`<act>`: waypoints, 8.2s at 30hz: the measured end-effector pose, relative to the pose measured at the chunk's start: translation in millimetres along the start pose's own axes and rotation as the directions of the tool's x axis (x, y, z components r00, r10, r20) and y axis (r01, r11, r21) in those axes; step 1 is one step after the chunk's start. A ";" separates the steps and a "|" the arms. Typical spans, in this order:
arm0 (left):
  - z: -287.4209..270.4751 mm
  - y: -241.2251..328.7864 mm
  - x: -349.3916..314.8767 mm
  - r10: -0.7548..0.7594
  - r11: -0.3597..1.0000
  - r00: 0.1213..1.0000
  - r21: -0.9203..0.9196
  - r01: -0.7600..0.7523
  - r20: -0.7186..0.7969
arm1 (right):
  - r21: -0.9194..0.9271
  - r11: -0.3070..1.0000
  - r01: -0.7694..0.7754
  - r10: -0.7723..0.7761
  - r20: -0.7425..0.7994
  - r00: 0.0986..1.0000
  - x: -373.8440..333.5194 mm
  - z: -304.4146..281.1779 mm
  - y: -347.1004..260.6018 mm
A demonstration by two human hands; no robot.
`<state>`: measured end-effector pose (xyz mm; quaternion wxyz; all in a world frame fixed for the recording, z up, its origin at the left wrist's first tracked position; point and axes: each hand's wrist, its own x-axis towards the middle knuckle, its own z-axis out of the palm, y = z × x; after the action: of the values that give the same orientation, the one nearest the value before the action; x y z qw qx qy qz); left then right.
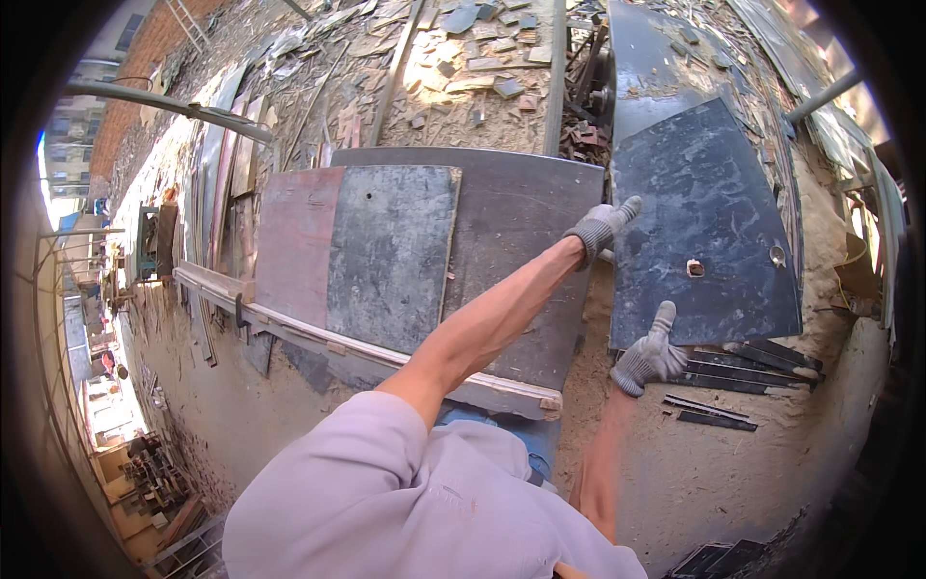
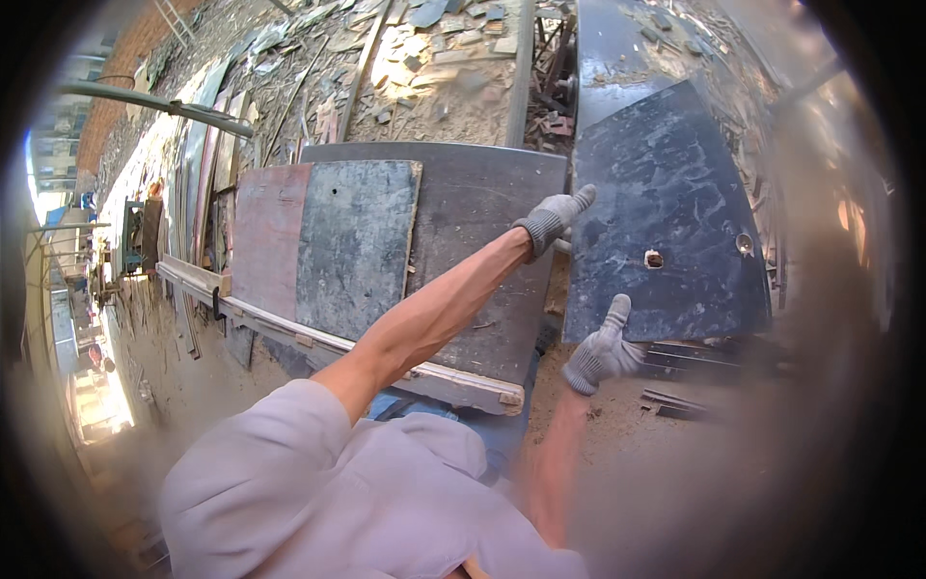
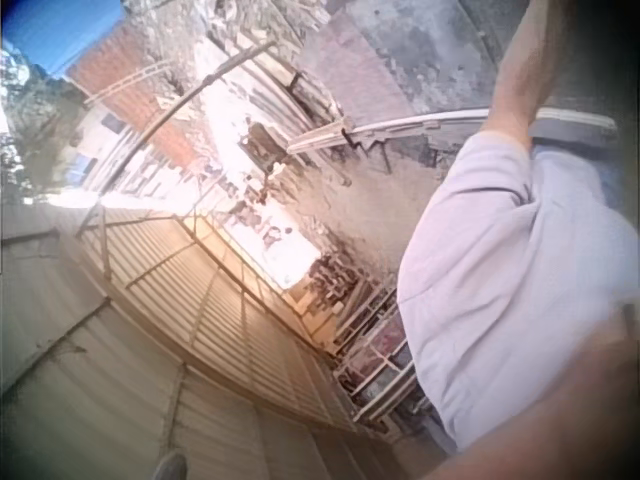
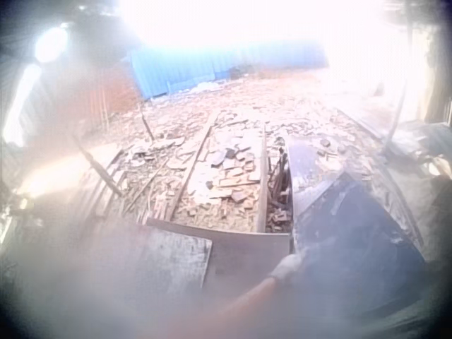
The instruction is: The person picks up various metal sheets from a cluttered floor and places them onto a metal cart. The person handles the sheets one at a time, walking between the floor and the cart repeatedly.
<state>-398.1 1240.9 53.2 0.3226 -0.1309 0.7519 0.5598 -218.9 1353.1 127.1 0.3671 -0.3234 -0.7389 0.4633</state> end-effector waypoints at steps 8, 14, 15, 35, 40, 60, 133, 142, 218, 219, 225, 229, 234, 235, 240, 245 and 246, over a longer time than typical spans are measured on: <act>-283.7 -110.1 -244.9 0.172 0.804 0.973 -0.592 -0.049 0.152 | 0.176 0.590 0.788 -0.644 0.691 0.328 -216.0 -35.3 -51.9; -383.0 -328.3 -274.9 -0.079 0.890 0.962 -0.454 -0.050 -0.261 | -0.022 0.702 0.711 -0.164 0.967 0.193 -308.4 21.3 -52.5; -392.1 -349.7 -277.4 -0.061 0.880 0.954 -0.466 -0.087 -0.293 | -0.251 0.745 0.619 0.030 0.939 0.344 -314.2 38.8 -43.8; -538.3 -421.0 -292.1 0.307 0.867 0.553 0.467 0.174 -0.775 | -0.288 0.795 -0.534 0.455 0.866 0.210 -341.3 129.1 -132.4; -713.4 -515.4 -289.7 -0.083 0.761 0.469 0.249 0.600 -0.879 | -0.240 0.776 -0.584 0.391 0.909 0.146 -344.8 122.6 -174.4; -658.3 -418.1 -305.7 -0.325 0.895 0.880 -0.412 0.169 -0.346 | -0.528 0.843 0.103 0.475 0.821 0.317 -431.2 282.6 -100.8; 1735.0 34.2 -524.1 -0.169 0.713 0.289 0.319 -0.624 0.942 | 0.299 0.664 -0.685 0.621 -0.731 0.283 483.1 -1559.1 616.5; 2073.7 108.1 -526.5 -0.121 0.634 0.241 0.261 -0.728 0.963 | 0.454 0.566 -0.688 0.725 -0.672 0.152 714.5 -1748.6 711.9; 2748.5 -78.3 -578.8 -0.991 0.129 0.027 -0.988 -0.090 -0.132 | 0.701 0.348 0.623 0.372 0.507 -0.778 1134.0 -1414.0 1021.1; 2730.3 -89.1 -599.3 -0.995 -0.081 0.084 -0.959 -0.271 0.061 | 0.712 0.380 0.591 0.321 0.498 -0.806 1080.6 -1462.4 989.3; 2526.4 -229.1 -707.7 -0.943 -0.142 0.331 -0.942 -0.304 0.035 | 0.350 0.694 0.629 0.251 0.701 -0.667 989.7 -1500.6 903.6; 2377.7 -334.1 -805.0 -0.924 -0.115 0.381 -0.948 -0.298 -0.008 | 0.227 0.580 0.782 0.301 0.833 -0.464 969.3 -1514.5 868.3; 2078.8 -481.1 -883.7 -0.957 0.004 0.285 -0.989 -0.151 -0.047 | -0.004 0.471 0.882 0.378 0.905 -0.197 942.0 -1513.4 895.9; 2011.8 -500.4 -886.0 -0.941 0.100 0.313 -0.990 -0.098 -0.126 | -0.077 0.475 0.877 0.390 0.911 -0.131 943.8 -1523.4 912.0; 1721.0 -561.6 -916.7 -0.854 0.413 0.366 -0.909 0.044 -0.370 | -0.614 0.492 0.618 0.565 0.765 0.310 831.2 -1589.8 967.0; 1591.4 -598.7 -958.6 -0.740 0.640 0.486 -0.708 0.298 -0.464 | -0.688 0.527 0.499 0.642 0.707 0.296 623.1 -1570.3 942.1; 1567.1 -599.5 -959.8 -0.764 0.606 0.506 -0.714 0.351 -0.400 | -0.681 0.528 0.508 0.637 0.713 0.294 582.5 -1549.8 926.4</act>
<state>1194.2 2331.7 -53.1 0.1452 -0.6577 0.5291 0.5162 910.1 2857.9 -118.8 -0.3809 -0.1482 -0.9002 0.1504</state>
